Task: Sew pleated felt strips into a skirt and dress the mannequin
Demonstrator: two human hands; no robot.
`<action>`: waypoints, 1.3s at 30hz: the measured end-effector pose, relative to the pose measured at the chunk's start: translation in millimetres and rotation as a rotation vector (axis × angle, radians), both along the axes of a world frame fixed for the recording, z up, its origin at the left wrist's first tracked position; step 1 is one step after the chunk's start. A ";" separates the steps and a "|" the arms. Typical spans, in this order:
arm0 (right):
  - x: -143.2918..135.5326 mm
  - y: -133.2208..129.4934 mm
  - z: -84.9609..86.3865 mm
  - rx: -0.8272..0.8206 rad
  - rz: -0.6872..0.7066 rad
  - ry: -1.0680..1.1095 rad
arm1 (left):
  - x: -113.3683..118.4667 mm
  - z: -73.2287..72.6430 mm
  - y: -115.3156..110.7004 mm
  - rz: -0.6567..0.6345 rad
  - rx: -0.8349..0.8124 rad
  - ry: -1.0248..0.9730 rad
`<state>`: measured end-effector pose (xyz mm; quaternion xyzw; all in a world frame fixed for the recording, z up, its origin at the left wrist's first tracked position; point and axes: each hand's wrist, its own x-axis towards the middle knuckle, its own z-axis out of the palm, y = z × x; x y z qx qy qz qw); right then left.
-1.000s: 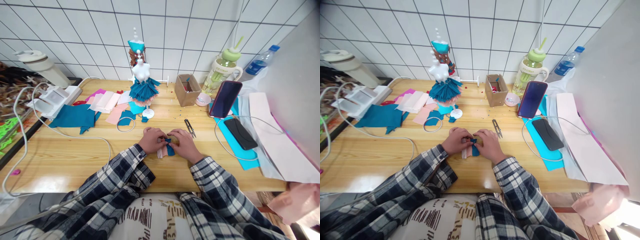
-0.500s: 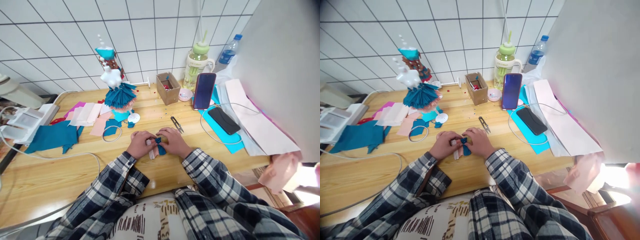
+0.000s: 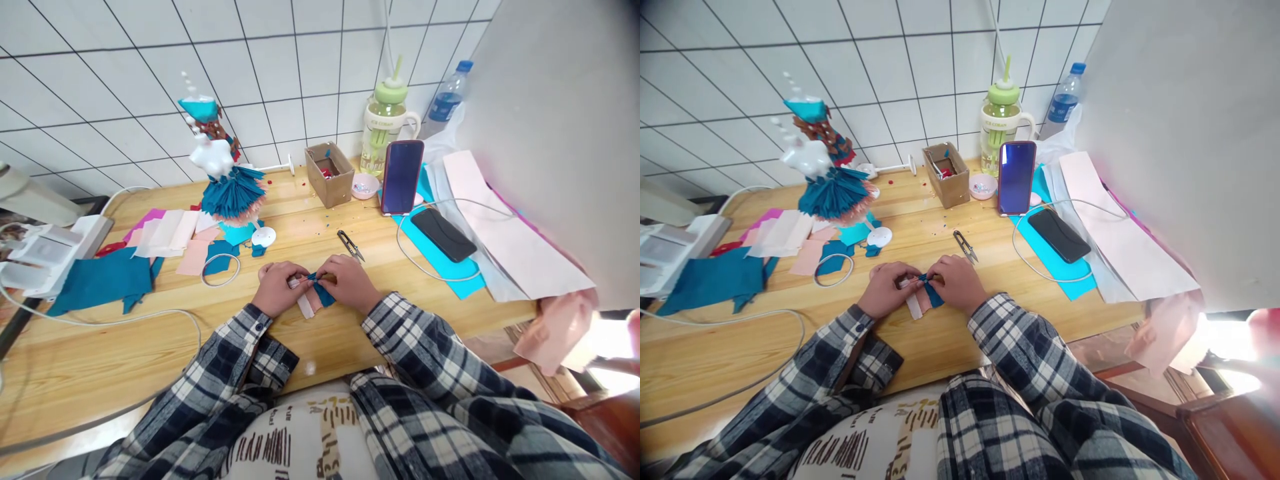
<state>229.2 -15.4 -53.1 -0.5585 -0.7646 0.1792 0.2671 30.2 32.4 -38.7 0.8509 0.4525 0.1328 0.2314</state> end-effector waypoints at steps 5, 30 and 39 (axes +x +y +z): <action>-2.0 -0.8 1.6 -0.005 -0.014 -0.032 | 4.1 2.3 -2.5 0.021 -0.014 0.042; 0.1 3.8 2.1 -0.012 -0.050 0.054 | 13.9 -1.4 -6.1 0.074 0.075 0.067; -0.7 4.2 1.9 -0.032 0.010 -0.027 | 14.4 -2.1 -7.0 0.068 0.096 0.071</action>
